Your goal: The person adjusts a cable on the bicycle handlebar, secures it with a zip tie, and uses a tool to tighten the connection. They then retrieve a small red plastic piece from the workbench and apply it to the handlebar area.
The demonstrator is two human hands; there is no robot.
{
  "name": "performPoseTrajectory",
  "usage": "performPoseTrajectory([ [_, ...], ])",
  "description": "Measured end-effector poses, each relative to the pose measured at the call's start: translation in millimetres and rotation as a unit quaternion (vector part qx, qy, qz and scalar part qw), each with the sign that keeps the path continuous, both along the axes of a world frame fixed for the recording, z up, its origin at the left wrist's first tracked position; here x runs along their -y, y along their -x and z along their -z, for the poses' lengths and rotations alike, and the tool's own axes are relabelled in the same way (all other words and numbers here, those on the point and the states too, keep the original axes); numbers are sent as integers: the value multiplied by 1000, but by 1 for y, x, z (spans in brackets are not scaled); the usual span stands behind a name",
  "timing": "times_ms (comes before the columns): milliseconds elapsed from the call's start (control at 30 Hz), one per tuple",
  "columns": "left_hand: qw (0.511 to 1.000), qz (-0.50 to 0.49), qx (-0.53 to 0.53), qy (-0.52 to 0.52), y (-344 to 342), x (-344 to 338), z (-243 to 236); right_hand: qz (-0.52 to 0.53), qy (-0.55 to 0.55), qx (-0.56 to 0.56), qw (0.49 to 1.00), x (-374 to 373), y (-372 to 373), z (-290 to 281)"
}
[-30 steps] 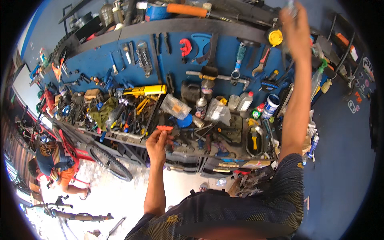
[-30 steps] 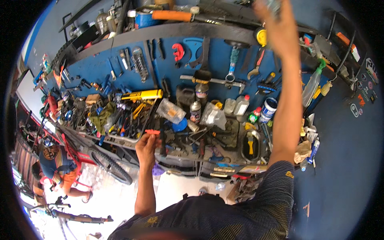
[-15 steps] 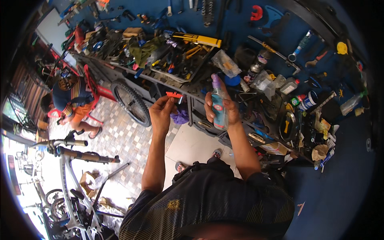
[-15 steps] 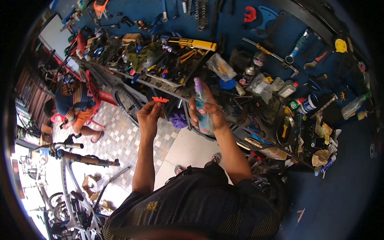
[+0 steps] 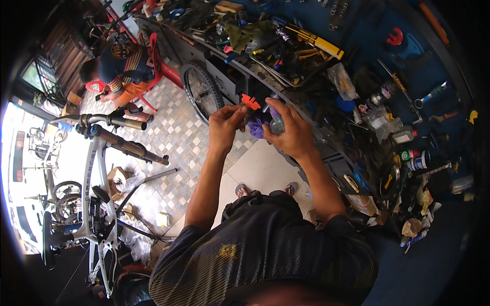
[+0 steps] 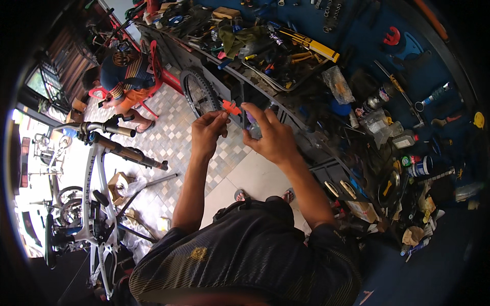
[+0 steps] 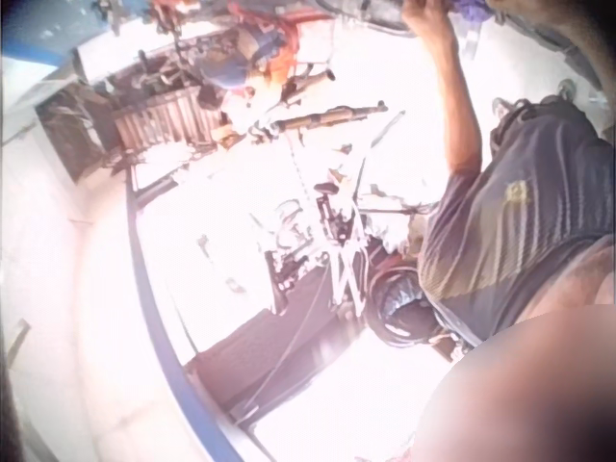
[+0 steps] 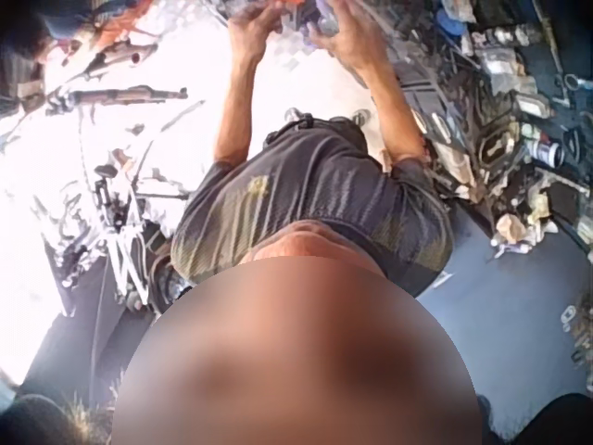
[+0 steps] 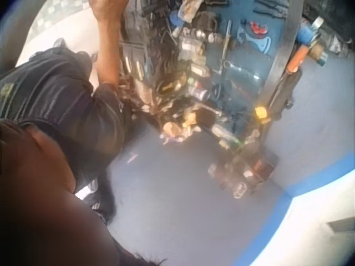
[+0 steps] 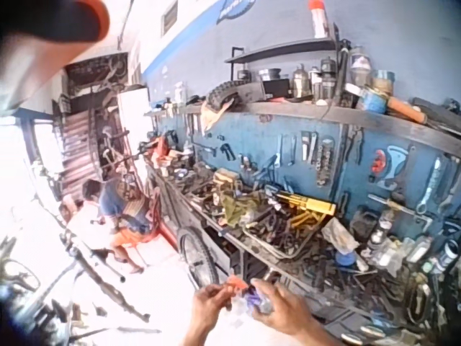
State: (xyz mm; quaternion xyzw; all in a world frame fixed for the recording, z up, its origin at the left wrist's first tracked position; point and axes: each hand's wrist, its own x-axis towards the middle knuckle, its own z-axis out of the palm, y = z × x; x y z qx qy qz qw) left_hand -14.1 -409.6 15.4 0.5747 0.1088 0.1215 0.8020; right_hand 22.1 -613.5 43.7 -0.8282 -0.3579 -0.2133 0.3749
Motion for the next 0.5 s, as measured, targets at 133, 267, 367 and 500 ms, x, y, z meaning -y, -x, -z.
performPoseTrajectory([
  [133,1000,-3,-5,-8,6,-4,0,2,18,25,1000,-18,4,12],
  [267,1000,-7,0,-11,10,-5,1,-6,10,12,1000,-24,4,14],
  [367,1000,-8,7,-17,13,-6,0,-8,14,-1,1000,-26,9,7],
  [500,999,-8,16,-32,15,-7,1,-20,2,1,1000,-27,12,6],
])
